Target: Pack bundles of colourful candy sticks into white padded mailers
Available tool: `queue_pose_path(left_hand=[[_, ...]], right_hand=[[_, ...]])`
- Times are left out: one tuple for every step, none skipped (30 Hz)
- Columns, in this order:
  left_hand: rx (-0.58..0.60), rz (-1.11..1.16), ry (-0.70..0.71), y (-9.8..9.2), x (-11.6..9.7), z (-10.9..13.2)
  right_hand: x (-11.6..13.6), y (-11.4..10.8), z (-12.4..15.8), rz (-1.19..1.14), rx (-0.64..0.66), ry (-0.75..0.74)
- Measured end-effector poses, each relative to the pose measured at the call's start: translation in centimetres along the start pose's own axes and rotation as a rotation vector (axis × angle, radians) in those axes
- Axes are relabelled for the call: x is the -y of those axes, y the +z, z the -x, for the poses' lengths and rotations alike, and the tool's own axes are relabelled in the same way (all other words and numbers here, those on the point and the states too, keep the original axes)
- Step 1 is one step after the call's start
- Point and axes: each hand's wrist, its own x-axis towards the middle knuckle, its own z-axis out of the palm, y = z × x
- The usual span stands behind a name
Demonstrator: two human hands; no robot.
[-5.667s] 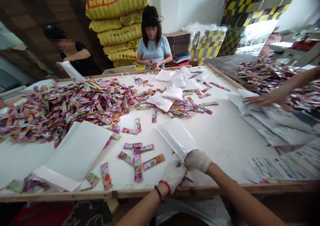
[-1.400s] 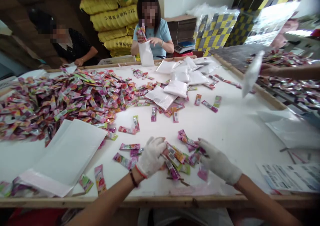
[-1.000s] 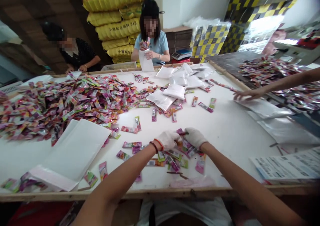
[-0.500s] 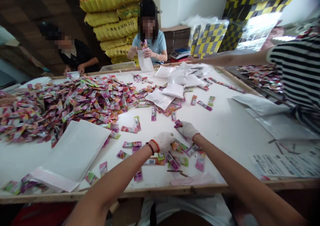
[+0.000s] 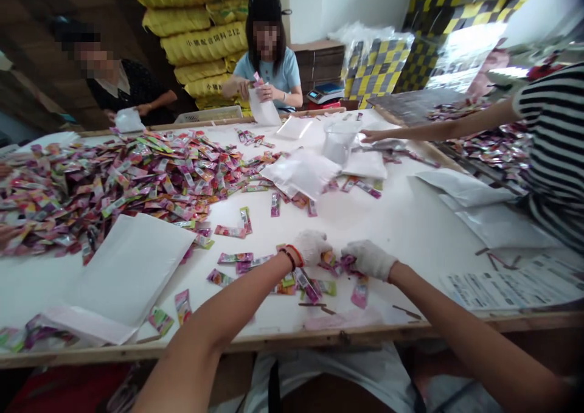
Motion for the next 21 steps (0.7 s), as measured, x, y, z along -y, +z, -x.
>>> queue_pose_path(left_hand=[[-0.019, -0.013, 0.01, -0.6, 0.2, 0.2], [-0.033, -0.009, 0.008, -1.3, 0.5, 0.5], [-0.035, 0.012, -0.01, -2.0, 0.7, 1.0], [-0.025, 0.043, -0.041, -2.8, 0.8, 1.7], [-0.006, 0.072, -0.073, -3.4, 0.9, 2.4], [0.017, 0.092, -0.091, -3.7, 0.9, 3.2], [0.04, 0.1, -0.088, -3.8, 0.7, 3.9], [0.065, 0.094, -0.064, -3.7, 0.5, 4.6], [0.091, 0.078, -0.031, -3.2, 0.3, 5.2], [0.115, 0.057, -0.003, -2.6, 0.0, 5.6], [0.137, 0.035, 0.013, -1.9, -0.2, 5.8], [0.15, 0.019, 0.018, -1.2, -0.3, 6.0], [0.152, 0.009, 0.016, -0.6, -0.4, 6.0], [0.139, 0.011, 0.015, -0.3, -0.4, 5.9], [0.115, 0.023, 0.015, -0.2, -0.3, 5.8], [0.082, 0.046, 0.004, -0.3, -0.2, 5.8], [0.049, 0.078, -0.021, -0.6, -0.1, 5.7], [0.023, 0.115, -0.061, -1.1, 0.0, 5.7], [0.005, 0.155, -0.111, -1.7, -0.1, 5.7], [-0.002, 0.192, -0.164, -2.1, -0.3, 5.7], [-0.001, 0.221, -0.21, -2.5, -0.7, 5.7]], right_hand=[[-0.2, -0.1, 0.1, -0.015, -0.045, -0.024], [-0.5, -0.4, 0.3, -0.04, -0.095, -0.044], [-0.9, -0.7, 0.6, -0.068, -0.147, -0.049], [-1.4, -1.1, 0.9, -0.096, -0.189, -0.033], [-1.9, -1.5, 1.3, -0.115, -0.211, 0.003], [-2.3, -1.7, 1.6, -0.122, -0.209, 0.052], [-2.7, -1.7, 1.9, -0.119, -0.189, 0.101], [-3.0, -1.6, 2.1, -0.108, -0.16, 0.139], [-3.2, -1.3, 2.2, -0.09, -0.122, 0.163], [-3.3, -0.8, 2.3, -0.065, -0.084, 0.175], [-3.4, -0.2, 2.2, -0.041, -0.048, 0.181], [-3.4, 0.4, 2.0, -0.019, -0.021, 0.183], [-3.4, 0.9, 1.9, -0.001, -0.004, 0.182], [-3.4, 1.2, 1.8, 0.015, 0.003, 0.18], [-3.5, 1.4, 1.7, 0.02, -0.007, 0.173], [-3.5, 1.3, 1.8, 0.015, -0.035, 0.16], [-3.6, 1.1, 2.0, -0.001, -0.076, 0.139], [-3.6, 0.7, 2.3, -0.027, -0.117, 0.109], [-3.5, 0.3, 2.7, -0.063, -0.156, 0.078], [-3.4, -0.2, 3.1, -0.104, -0.194, 0.065], [-3.2, -0.5, 3.6, -0.141, -0.222, 0.064]])
